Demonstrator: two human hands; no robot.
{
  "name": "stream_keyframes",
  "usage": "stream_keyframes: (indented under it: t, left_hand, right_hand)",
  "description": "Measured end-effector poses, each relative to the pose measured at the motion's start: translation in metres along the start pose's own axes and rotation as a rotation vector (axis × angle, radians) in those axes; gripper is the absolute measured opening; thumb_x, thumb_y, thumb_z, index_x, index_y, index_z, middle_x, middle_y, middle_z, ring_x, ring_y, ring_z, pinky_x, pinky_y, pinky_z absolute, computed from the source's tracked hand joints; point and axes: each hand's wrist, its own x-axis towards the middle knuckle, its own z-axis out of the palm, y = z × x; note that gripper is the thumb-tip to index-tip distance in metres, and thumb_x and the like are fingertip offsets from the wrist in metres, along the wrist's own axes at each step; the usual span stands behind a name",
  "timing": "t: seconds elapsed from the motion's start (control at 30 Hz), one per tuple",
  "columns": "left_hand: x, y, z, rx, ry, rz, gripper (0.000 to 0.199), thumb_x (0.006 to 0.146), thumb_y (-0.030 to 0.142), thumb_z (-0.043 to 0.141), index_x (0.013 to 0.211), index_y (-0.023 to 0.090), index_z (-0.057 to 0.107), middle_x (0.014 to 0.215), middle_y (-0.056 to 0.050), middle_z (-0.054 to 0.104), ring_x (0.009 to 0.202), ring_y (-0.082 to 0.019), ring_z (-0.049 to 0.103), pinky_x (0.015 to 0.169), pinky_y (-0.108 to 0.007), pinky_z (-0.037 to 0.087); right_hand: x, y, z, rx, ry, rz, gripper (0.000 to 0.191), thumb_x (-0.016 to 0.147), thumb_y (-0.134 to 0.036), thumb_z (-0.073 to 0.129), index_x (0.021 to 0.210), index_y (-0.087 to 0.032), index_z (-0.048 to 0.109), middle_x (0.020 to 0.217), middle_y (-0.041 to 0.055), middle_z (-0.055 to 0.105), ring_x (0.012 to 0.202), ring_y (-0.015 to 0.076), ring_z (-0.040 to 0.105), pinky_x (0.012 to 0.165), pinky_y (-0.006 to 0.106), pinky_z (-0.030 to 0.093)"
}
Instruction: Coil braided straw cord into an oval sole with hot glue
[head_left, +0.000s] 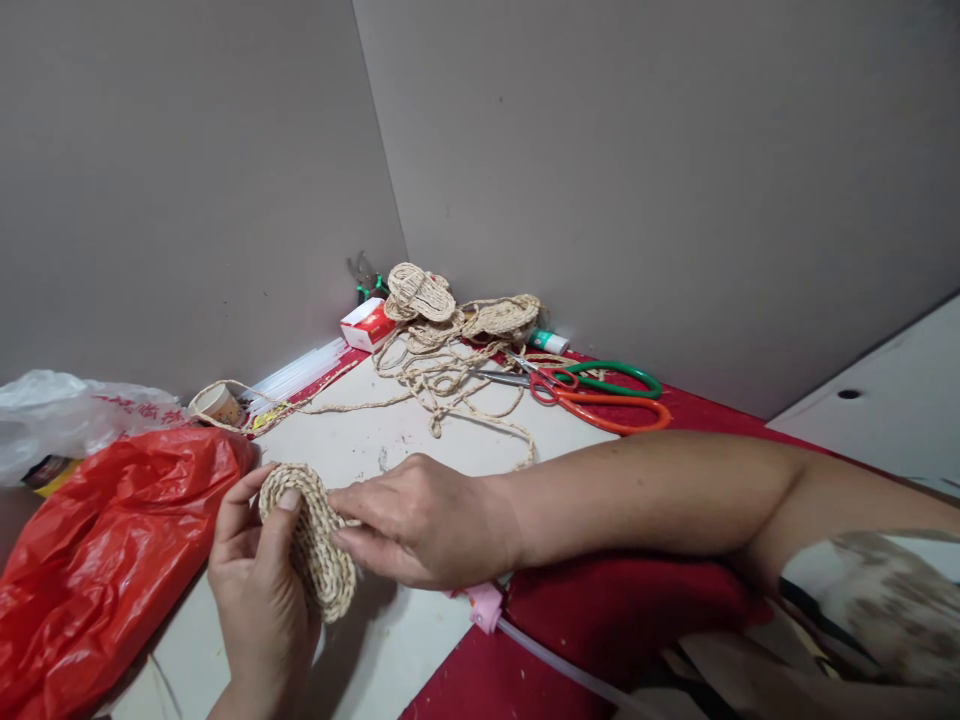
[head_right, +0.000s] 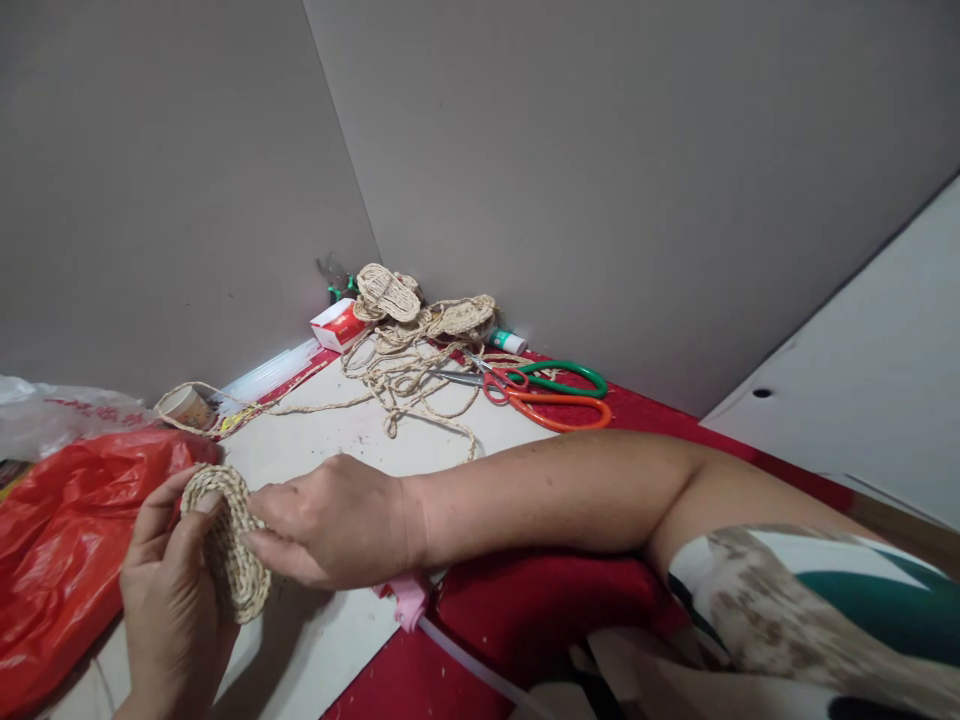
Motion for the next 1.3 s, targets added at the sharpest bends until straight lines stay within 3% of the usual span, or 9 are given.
stream_keyframes:
  t: [0.1,0.3,0.4,0.57,0.7,0.8,1.07,1.2,1.3]
  left_hand:
    - [-0.001,-0.004,-0.001,0.016,0.016,0.018,0.039,0.066,0.029,0.078,0.101,0.024,0.063,0.087,0.000,0.065,0.065,-0.010,0.059,0.056,-0.017,0.046]
    - [-0.006,-0.004,0.003,-0.084,0.018,0.043,0.036,0.072,0.030,0.072,0.104,0.025,0.056,0.085,0.000,0.064,0.064,-0.011,0.058,0.058,-0.020,0.046]
    - [-0.009,0.002,0.003,-0.118,-0.018,0.038,0.035,0.073,0.030,0.071,0.104,0.024,0.056,0.085,0.000,0.063,0.067,-0.012,0.057,0.060,-0.020,0.046]
    - [-0.007,0.015,-0.002,-0.112,-0.136,0.096,0.035,0.072,0.026,0.073,0.104,0.022,0.059,0.096,-0.002,0.064,0.082,-0.013,0.059,0.072,-0.021,0.046]
    - [0.003,0.020,-0.007,-0.159,-0.184,0.101,0.026,0.079,0.032,0.067,0.102,0.021,0.063,0.103,-0.004,0.063,0.094,-0.016,0.059,0.080,-0.024,0.046]
    - [0.009,0.019,-0.010,-0.169,-0.185,0.083,0.023,0.078,0.036,0.068,0.093,0.018,0.066,0.093,-0.002,0.064,0.084,-0.013,0.058,0.075,-0.022,0.046]
    - [0.013,0.025,-0.011,-0.072,-0.131,0.009,0.018,0.065,0.027,0.077,0.075,0.016,0.066,0.071,0.003,0.057,0.064,-0.008,0.049,0.059,-0.017,0.039]
    - [0.012,0.025,-0.013,-0.074,-0.123,-0.011,0.017,0.065,0.025,0.076,0.076,0.017,0.066,0.071,0.003,0.058,0.062,-0.008,0.048,0.057,-0.017,0.038]
    - [0.010,0.025,-0.015,-0.036,-0.183,0.030,0.015,0.071,0.028,0.071,0.081,0.018,0.067,0.073,0.002,0.058,0.063,-0.009,0.047,0.057,-0.017,0.038]
  right_hand:
    - [-0.002,-0.003,0.003,0.112,-0.002,0.049,0.029,0.091,-0.033,0.047,0.094,-0.007,0.059,0.072,0.0054,0.064,0.061,0.0124,0.059,0.055,0.023,0.046]
    - [-0.002,-0.003,0.016,0.351,0.127,0.132,0.034,0.085,-0.018,0.052,0.116,-0.006,0.058,0.083,0.0085,0.067,0.066,0.0112,0.058,0.064,0.023,0.049]
    - [0.001,-0.002,0.014,0.521,0.194,0.154,0.036,0.082,-0.014,0.053,0.116,-0.008,0.062,0.087,0.0075,0.068,0.066,0.0087,0.057,0.066,0.022,0.049]
    - [0.007,0.000,0.004,0.725,0.188,0.261,0.036,0.080,-0.017,0.056,0.114,-0.009,0.066,0.082,0.0056,0.068,0.063,0.0075,0.053,0.062,0.022,0.048]
    - [0.007,0.002,0.001,0.809,0.194,0.323,0.041,0.080,-0.021,0.058,0.117,-0.007,0.064,0.082,0.0057,0.067,0.062,0.0073,0.052,0.062,0.023,0.048]
    - [0.005,0.002,0.004,0.753,0.178,0.273,0.043,0.081,-0.022,0.058,0.120,-0.004,0.062,0.084,0.0082,0.069,0.065,0.0085,0.056,0.064,0.024,0.050]
    - [-0.001,0.013,0.007,0.319,0.175,-0.158,0.037,0.090,-0.017,0.048,0.122,-0.001,0.056,0.088,0.0125,0.067,0.075,0.0119,0.060,0.071,0.025,0.053]
    - [-0.001,0.018,0.003,0.245,0.085,-0.180,0.036,0.093,-0.018,0.043,0.126,-0.004,0.052,0.093,0.0124,0.066,0.081,0.0120,0.060,0.075,0.026,0.053]
    - [0.000,0.019,-0.001,0.270,0.071,-0.167,0.036,0.093,-0.018,0.044,0.126,-0.005,0.052,0.091,0.0113,0.065,0.080,0.0114,0.059,0.075,0.025,0.052]
